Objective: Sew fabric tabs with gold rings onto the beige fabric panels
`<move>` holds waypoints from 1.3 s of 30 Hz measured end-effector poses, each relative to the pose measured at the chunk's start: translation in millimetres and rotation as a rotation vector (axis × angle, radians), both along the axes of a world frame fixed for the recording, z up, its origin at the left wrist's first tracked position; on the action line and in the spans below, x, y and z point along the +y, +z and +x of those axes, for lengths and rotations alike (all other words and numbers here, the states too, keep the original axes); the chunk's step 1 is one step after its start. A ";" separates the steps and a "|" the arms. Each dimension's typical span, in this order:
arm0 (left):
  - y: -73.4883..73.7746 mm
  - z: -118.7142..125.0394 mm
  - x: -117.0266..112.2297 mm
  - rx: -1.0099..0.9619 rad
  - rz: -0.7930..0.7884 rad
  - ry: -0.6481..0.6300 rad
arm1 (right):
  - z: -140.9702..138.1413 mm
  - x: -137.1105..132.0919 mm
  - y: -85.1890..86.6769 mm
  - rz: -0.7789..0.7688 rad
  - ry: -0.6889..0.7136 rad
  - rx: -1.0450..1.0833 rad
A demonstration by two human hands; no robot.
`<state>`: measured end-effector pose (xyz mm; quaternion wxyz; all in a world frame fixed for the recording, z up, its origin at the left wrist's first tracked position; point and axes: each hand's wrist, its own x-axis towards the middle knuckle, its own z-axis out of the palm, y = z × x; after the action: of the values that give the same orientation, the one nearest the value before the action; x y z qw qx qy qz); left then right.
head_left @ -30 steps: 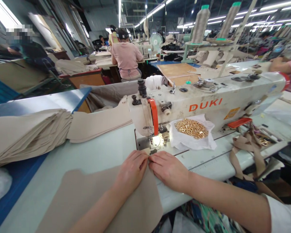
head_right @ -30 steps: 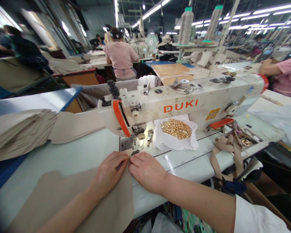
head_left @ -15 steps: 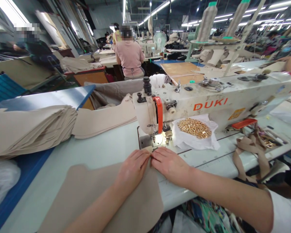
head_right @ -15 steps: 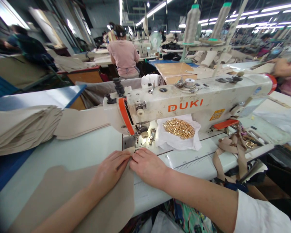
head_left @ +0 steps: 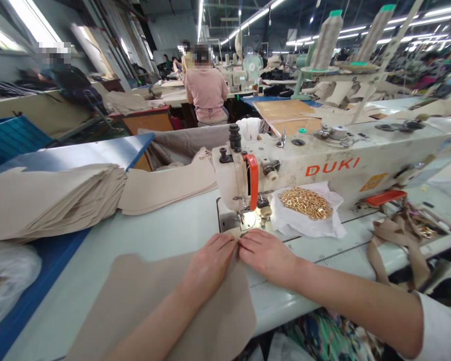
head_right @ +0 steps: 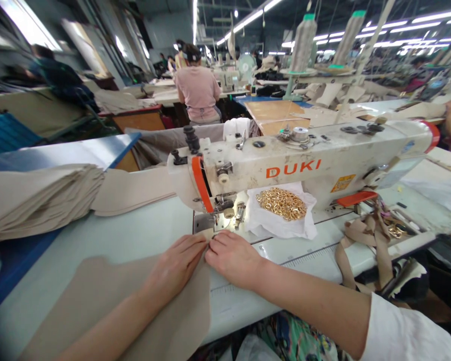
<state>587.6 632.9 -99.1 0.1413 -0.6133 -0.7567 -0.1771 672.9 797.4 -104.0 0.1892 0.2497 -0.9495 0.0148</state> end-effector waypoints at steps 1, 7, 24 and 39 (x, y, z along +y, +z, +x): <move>-0.2 -1.7 2.9 0.003 0.011 -0.002 | -1.7 2.6 0.2 0.010 -0.004 -0.002; -2.7 -18.3 24.1 0.025 0.077 -0.017 | -13.5 20.8 -0.3 -0.015 -0.038 -0.008; -4.3 -29.3 33.8 -0.030 0.148 0.000 | -20.0 29.0 -7.9 -0.156 -0.037 0.130; -9.2 -40.6 34.3 -0.067 0.163 0.016 | -26.1 26.6 -6.8 -0.106 -0.127 0.012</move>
<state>547.0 667.2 -108.3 0.1667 -0.5874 -0.7490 -0.2574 646.8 823.9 -110.8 0.2085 0.1786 -0.9602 0.0514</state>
